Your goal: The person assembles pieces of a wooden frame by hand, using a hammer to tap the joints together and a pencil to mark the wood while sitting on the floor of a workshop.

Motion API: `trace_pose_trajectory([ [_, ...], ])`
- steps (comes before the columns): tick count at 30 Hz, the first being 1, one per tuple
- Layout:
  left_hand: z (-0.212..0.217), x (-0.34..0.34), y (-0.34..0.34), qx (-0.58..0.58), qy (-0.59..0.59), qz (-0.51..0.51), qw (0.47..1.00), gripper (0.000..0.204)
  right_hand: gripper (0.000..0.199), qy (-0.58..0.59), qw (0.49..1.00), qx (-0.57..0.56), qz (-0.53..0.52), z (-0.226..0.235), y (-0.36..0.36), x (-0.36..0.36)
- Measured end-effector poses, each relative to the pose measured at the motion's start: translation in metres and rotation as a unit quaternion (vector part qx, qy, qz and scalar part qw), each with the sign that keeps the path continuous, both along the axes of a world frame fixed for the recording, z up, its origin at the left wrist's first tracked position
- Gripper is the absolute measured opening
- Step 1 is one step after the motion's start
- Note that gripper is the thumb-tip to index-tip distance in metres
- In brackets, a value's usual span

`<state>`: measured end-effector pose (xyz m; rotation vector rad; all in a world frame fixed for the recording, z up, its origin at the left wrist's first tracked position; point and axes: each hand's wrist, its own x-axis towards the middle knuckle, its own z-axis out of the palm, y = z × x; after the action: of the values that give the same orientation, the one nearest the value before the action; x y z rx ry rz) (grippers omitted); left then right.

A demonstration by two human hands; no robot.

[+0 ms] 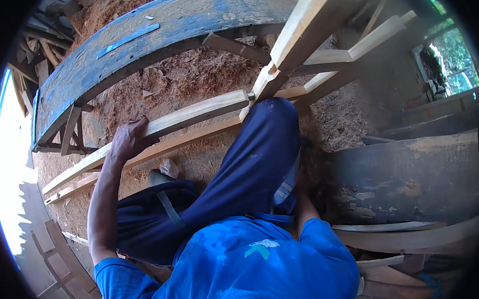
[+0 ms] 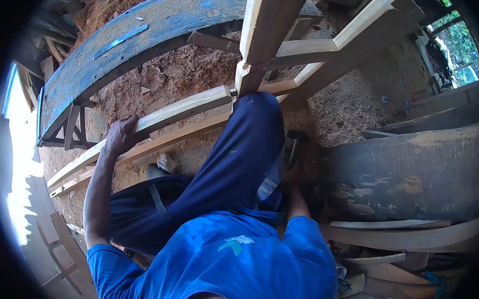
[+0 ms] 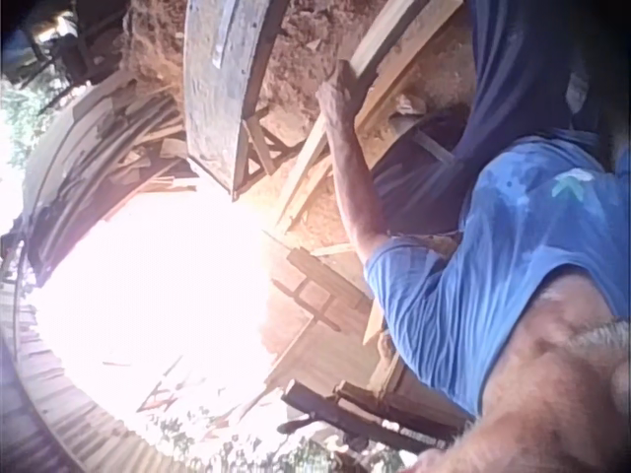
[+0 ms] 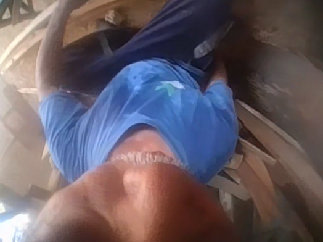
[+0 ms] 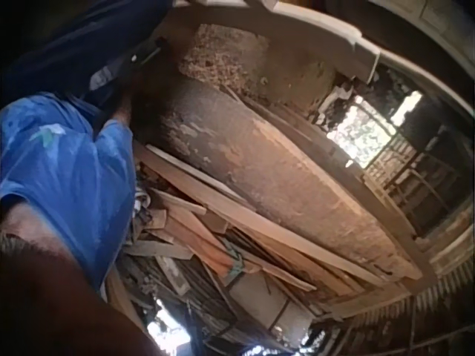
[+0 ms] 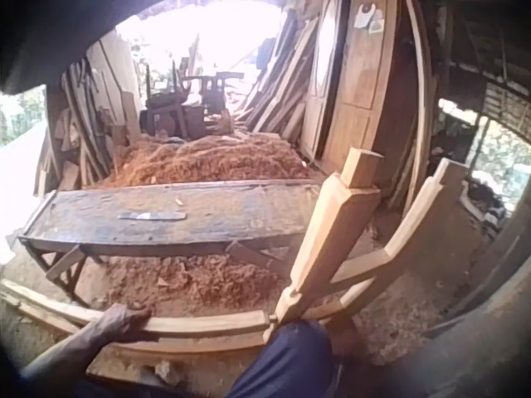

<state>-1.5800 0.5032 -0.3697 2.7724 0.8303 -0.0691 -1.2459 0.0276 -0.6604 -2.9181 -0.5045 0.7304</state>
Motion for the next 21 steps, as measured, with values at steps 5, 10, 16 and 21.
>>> trace_pose_trajectory([
  [5,0.008,0.016,-0.005,-0.006,0.006,-0.01,1.0,0.044,0.068,-0.033,0.998,0.048,0.007,-0.011,0.036,0.021],
  [10,-0.003,0.013,0.002,0.006,-0.039,-0.037,0.999,0.043,0.069,-0.061,0.985,0.159,-0.002,0.003,0.022,0.039],
  [16,-0.009,-0.002,0.003,-0.01,-0.023,-0.007,1.0,0.045,0.065,-0.024,0.902,0.42,-0.093,0.043,-0.045,0.05],
  [21,-0.008,-0.002,0.006,-0.009,-0.008,-0.011,1.0,0.044,0.062,0.193,0.832,0.519,-0.032,0.253,0.009,0.01],
])
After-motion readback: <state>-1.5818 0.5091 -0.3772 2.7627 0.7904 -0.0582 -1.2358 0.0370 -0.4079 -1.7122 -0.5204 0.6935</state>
